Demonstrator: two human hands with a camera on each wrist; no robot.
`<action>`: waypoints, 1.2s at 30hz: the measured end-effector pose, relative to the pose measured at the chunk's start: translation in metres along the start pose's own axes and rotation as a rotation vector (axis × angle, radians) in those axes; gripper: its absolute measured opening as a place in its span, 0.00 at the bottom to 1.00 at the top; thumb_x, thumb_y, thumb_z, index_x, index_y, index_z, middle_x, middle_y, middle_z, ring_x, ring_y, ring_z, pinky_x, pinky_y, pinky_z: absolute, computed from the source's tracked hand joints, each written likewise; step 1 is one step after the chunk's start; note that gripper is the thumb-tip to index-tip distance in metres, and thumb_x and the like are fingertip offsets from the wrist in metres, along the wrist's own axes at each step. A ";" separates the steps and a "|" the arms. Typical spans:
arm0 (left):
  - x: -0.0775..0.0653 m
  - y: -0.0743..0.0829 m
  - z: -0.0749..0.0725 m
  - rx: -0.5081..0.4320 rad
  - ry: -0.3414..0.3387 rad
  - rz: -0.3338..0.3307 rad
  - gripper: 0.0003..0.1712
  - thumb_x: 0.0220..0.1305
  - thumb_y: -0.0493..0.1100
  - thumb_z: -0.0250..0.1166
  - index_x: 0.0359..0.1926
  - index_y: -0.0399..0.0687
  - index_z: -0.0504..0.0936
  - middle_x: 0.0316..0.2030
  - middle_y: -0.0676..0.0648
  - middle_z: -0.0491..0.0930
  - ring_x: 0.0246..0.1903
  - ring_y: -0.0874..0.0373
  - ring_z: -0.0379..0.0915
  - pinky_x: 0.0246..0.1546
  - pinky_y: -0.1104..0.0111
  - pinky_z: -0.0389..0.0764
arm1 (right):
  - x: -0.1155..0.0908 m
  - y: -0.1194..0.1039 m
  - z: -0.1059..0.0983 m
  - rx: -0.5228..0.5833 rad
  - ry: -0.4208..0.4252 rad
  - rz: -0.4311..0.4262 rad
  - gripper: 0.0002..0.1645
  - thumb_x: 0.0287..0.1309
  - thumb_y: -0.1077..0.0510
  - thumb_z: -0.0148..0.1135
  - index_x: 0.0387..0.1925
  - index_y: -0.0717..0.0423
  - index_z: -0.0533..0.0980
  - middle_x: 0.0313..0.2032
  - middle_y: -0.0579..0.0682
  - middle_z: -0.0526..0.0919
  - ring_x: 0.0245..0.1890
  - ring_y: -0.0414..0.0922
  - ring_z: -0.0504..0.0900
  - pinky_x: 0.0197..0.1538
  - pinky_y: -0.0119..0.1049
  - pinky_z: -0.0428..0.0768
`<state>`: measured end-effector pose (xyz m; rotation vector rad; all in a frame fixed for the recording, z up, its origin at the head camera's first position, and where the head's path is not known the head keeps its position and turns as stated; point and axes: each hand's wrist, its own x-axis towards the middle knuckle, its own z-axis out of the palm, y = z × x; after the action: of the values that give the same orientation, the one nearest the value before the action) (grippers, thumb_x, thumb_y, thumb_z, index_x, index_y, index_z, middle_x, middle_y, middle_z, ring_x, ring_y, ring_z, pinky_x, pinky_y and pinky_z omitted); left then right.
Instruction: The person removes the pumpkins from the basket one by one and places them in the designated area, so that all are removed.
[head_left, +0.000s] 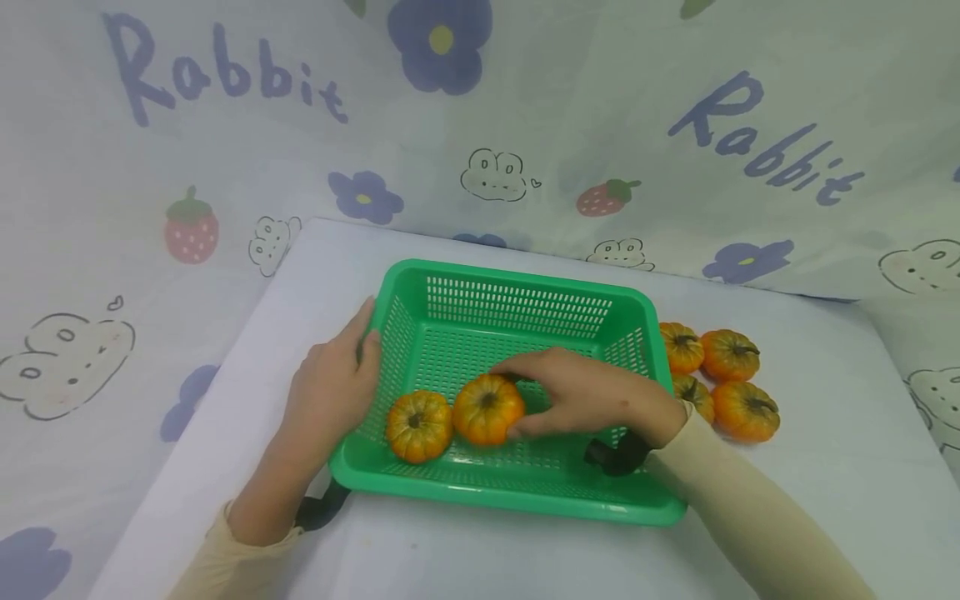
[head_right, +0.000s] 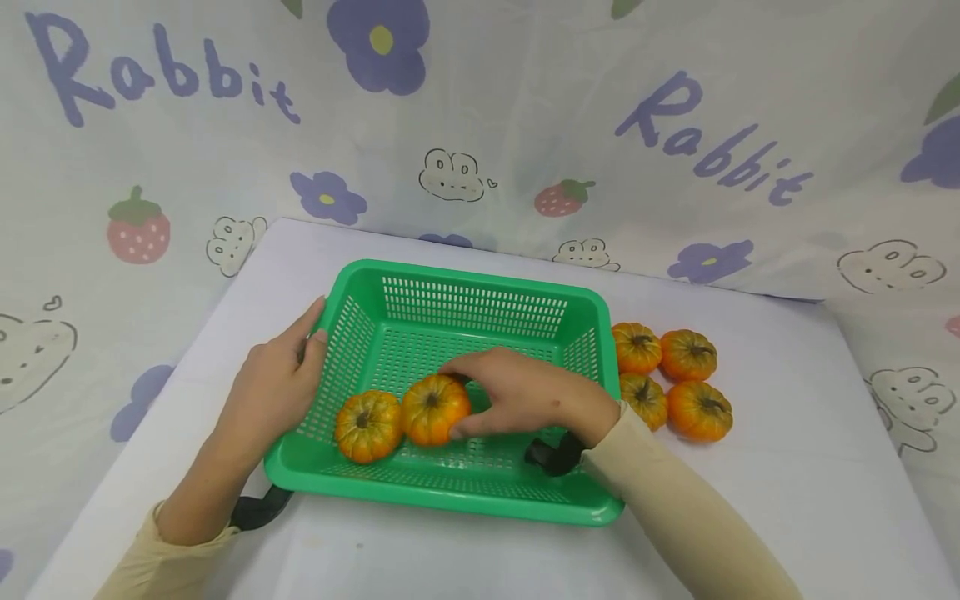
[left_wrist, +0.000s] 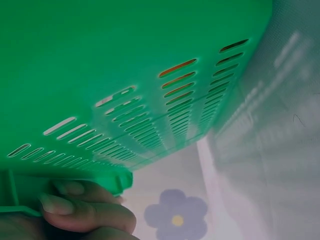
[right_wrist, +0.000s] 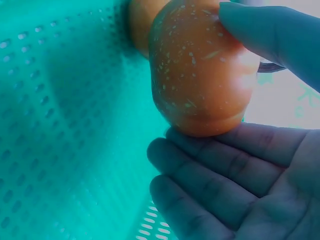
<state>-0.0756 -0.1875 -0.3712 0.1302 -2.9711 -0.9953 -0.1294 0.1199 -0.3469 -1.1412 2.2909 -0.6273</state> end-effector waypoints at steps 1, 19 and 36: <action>0.000 0.000 0.000 0.001 0.000 -0.001 0.34 0.84 0.55 0.40 0.84 0.52 0.53 0.63 0.28 0.76 0.29 0.47 0.79 0.31 0.53 0.81 | -0.001 -0.001 -0.001 -0.002 0.009 0.006 0.42 0.61 0.41 0.74 0.72 0.53 0.73 0.67 0.45 0.77 0.66 0.44 0.75 0.68 0.45 0.73; -0.003 0.003 -0.001 0.029 0.010 -0.012 0.34 0.85 0.55 0.39 0.84 0.48 0.54 0.47 0.28 0.83 0.24 0.49 0.75 0.25 0.57 0.78 | -0.058 -0.004 -0.025 -0.050 0.250 0.037 0.44 0.62 0.36 0.74 0.72 0.50 0.72 0.65 0.40 0.79 0.64 0.43 0.78 0.65 0.50 0.77; -0.003 0.002 -0.001 0.008 -0.004 0.005 0.35 0.85 0.57 0.35 0.84 0.47 0.52 0.58 0.26 0.79 0.32 0.45 0.78 0.33 0.51 0.80 | -0.134 0.009 -0.022 -0.064 0.498 0.158 0.45 0.58 0.51 0.80 0.74 0.49 0.71 0.65 0.45 0.78 0.61 0.41 0.80 0.60 0.27 0.76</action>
<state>-0.0724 -0.1864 -0.3688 0.1216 -2.9775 -0.9846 -0.0786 0.2385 -0.3047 -0.8892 2.8031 -0.8565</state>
